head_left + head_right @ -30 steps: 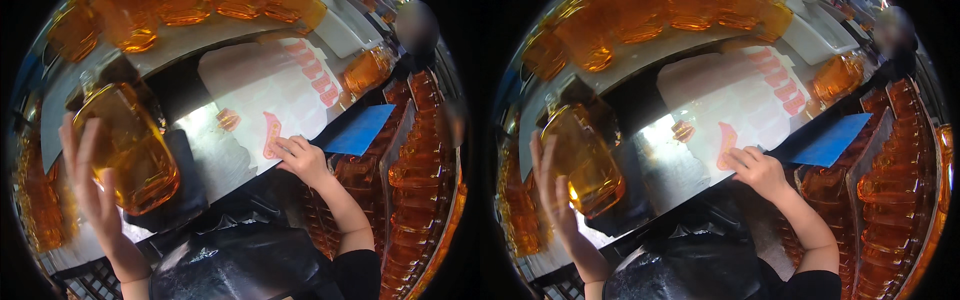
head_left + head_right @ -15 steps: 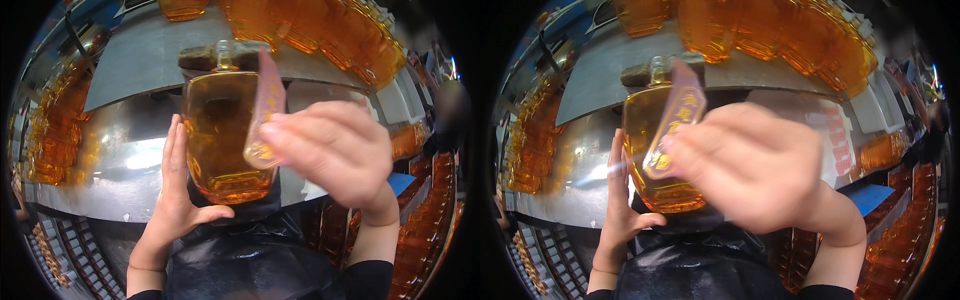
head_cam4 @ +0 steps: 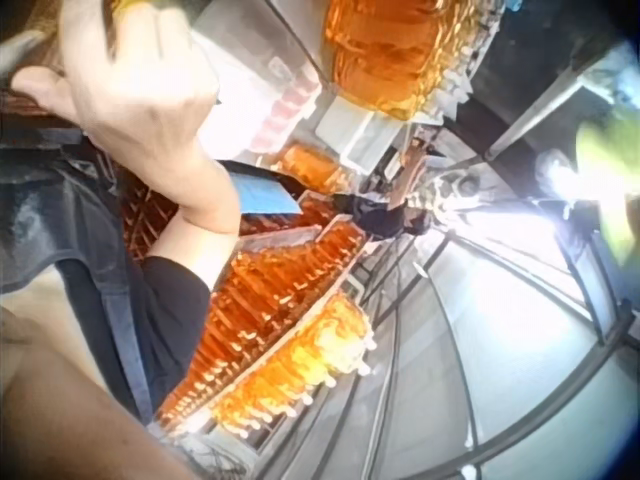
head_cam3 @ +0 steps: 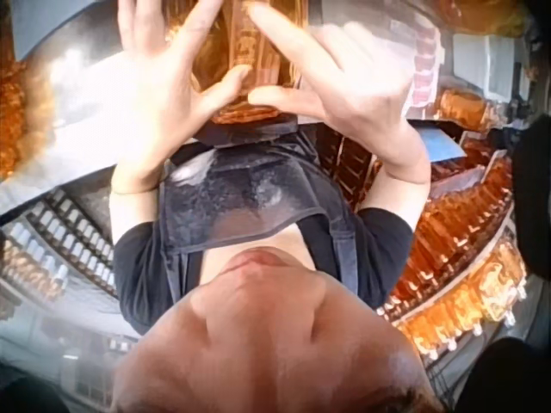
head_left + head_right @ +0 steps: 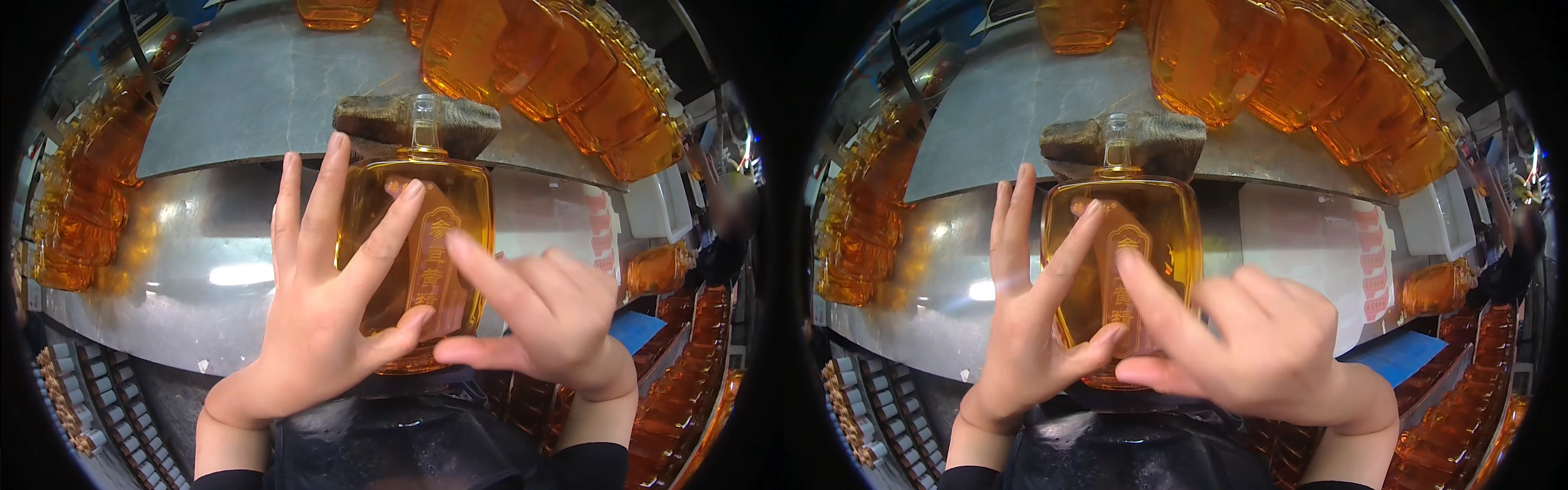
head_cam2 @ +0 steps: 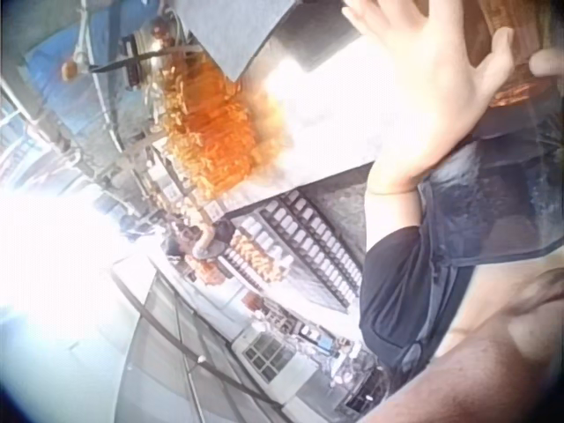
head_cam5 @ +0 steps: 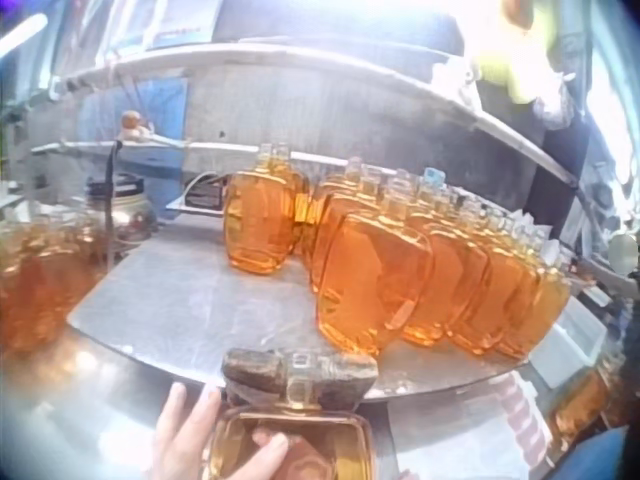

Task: The person repeatedly picks up amber-colored bottles from a metal table, applies a rectangular label to the front, and smooths it with a green plastic squeegee. The person handles the bottles one at a time, placing each labeled bottle back on the table after finishing.

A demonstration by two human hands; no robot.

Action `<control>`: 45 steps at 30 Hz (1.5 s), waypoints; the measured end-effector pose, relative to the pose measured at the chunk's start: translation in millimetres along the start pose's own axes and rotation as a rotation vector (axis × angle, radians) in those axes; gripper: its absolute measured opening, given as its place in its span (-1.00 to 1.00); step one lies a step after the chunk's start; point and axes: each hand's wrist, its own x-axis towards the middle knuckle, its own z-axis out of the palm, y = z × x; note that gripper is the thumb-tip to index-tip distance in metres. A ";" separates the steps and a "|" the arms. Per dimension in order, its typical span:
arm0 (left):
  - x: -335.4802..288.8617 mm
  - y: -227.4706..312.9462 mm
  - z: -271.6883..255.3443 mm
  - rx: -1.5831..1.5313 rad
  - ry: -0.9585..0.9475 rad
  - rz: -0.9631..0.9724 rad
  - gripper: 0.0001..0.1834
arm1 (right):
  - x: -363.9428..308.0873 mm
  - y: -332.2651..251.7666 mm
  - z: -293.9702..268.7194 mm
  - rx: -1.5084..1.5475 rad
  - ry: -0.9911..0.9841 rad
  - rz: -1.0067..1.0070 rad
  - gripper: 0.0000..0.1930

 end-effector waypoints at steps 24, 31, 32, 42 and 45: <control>-4.5 -18.8 18.5 -0.246 0.074 0.023 -0.08 | 5.4 9.2 8.0 0.069 -0.209 0.153 -0.19; -3.6 -14.4 22.1 -0.186 0.096 0.021 -0.09 | 4.1 8.8 16.1 0.096 -0.182 0.171 -0.16; -4.0 -14.1 21.4 -0.184 0.093 0.019 -0.09 | 4.3 8.7 15.9 0.098 -0.187 0.171 -0.16; -3.2 -7.3 13.3 -0.171 -0.006 -0.051 -0.06 | 7.3 12.7 15.9 0.072 -0.230 0.127 -0.11; -2.8 -6.8 10.9 -0.193 -0.024 -0.054 -0.08 | 9.1 44.3 25.4 0.730 0.019 0.264 -0.28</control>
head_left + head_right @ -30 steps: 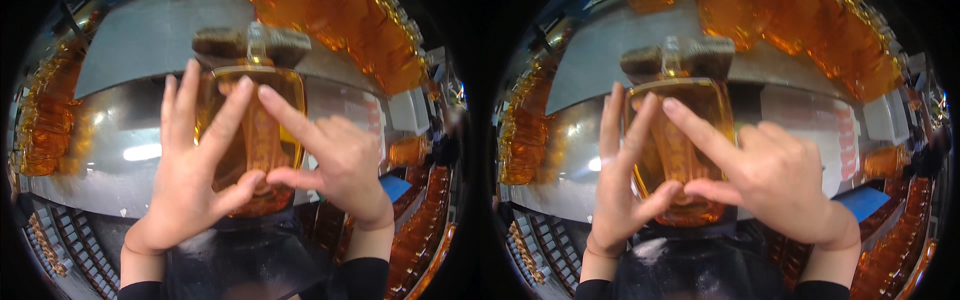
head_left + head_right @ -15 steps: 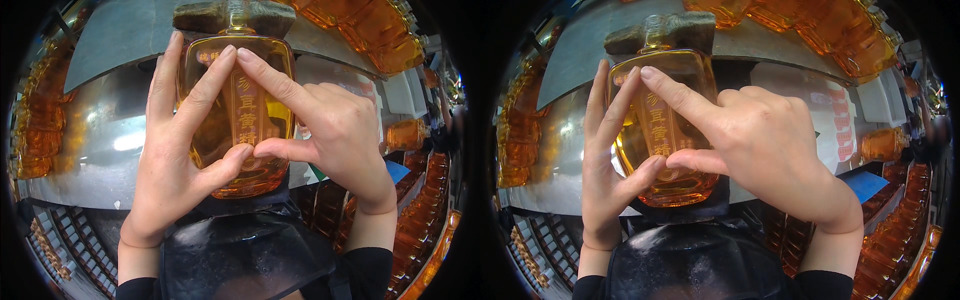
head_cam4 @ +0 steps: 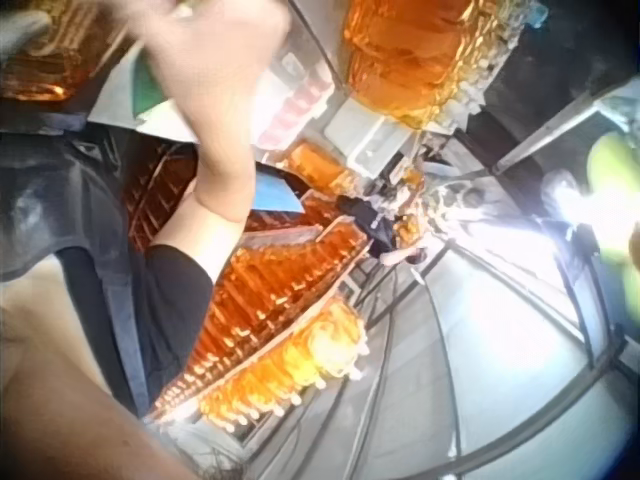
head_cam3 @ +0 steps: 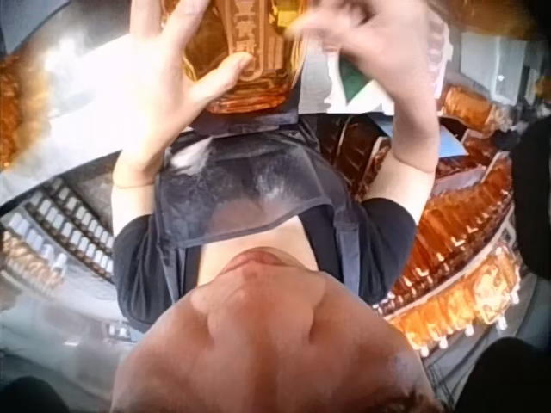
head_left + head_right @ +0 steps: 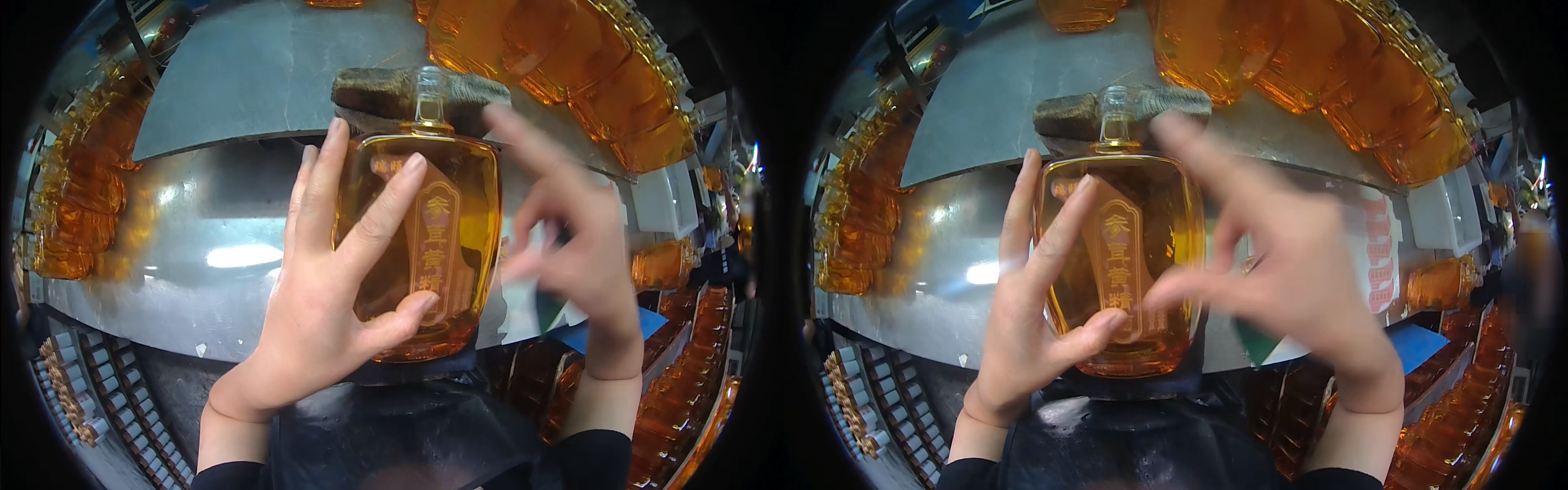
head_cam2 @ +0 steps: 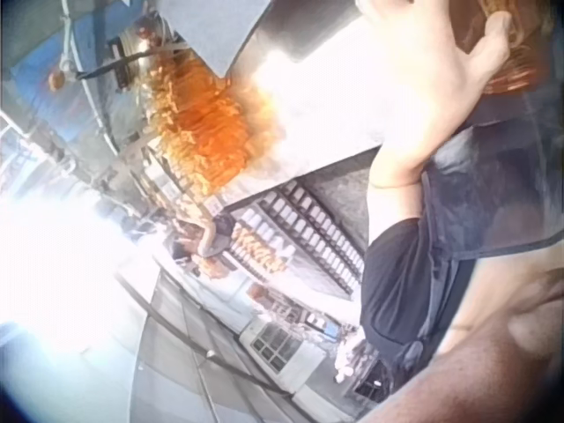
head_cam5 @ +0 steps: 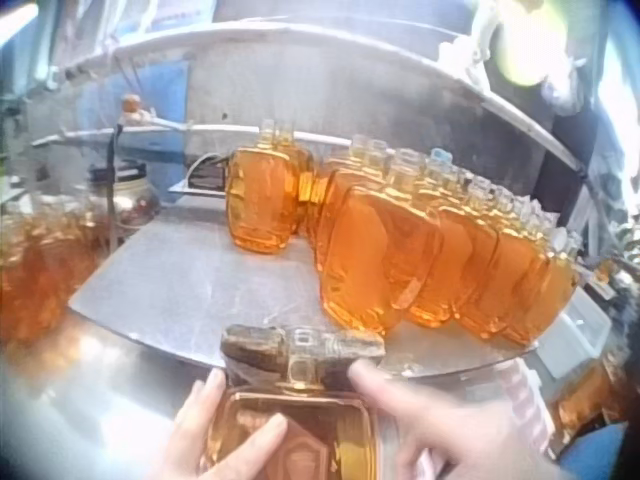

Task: The person repeatedly picks up amber-colored bottles from a metal table, applies a rectangular label to the front, and smooths it with a green plastic squeegee. The person handles the bottles one at a time, placing each labeled bottle back on the table after finishing.

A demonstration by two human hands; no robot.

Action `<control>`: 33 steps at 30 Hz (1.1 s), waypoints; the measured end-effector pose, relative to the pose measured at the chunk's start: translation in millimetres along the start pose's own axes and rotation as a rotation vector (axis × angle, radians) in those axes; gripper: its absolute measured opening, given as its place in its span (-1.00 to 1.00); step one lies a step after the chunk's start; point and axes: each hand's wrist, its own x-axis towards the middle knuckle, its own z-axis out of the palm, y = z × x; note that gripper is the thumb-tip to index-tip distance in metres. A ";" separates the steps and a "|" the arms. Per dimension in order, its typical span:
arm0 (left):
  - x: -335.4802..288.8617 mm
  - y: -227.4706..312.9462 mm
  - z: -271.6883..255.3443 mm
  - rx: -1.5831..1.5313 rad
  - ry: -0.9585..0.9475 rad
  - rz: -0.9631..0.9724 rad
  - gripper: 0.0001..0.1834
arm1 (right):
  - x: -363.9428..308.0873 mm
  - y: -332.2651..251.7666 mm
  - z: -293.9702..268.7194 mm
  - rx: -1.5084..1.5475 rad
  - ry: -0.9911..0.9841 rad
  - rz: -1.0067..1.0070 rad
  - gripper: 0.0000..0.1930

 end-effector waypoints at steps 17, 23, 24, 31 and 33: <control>-16.3 -12.4 -0.4 -0.512 0.202 -0.205 0.05 | -13.7 -47.8 23.4 -0.477 -0.134 -0.684 -0.81; -34.4 -18.4 5.3 -0.510 0.317 -0.056 -0.10 | 28.6 -8.1 -6.4 -0.556 0.150 -0.501 -0.78; -34.7 -19.9 5.6 -0.496 0.312 -0.079 -0.11 | 30.1 -0.8 -15.0 -0.609 0.240 -0.585 -0.77; -40.5 -11.0 1.8 -0.367 0.243 -0.248 -0.14 | -27.9 -42.9 10.9 -0.312 -0.046 -0.513 -0.80; -38.4 -7.2 -0.2 -0.390 0.258 -0.216 -0.14 | 18.6 -24.7 5.7 -0.437 0.102 -0.498 -0.78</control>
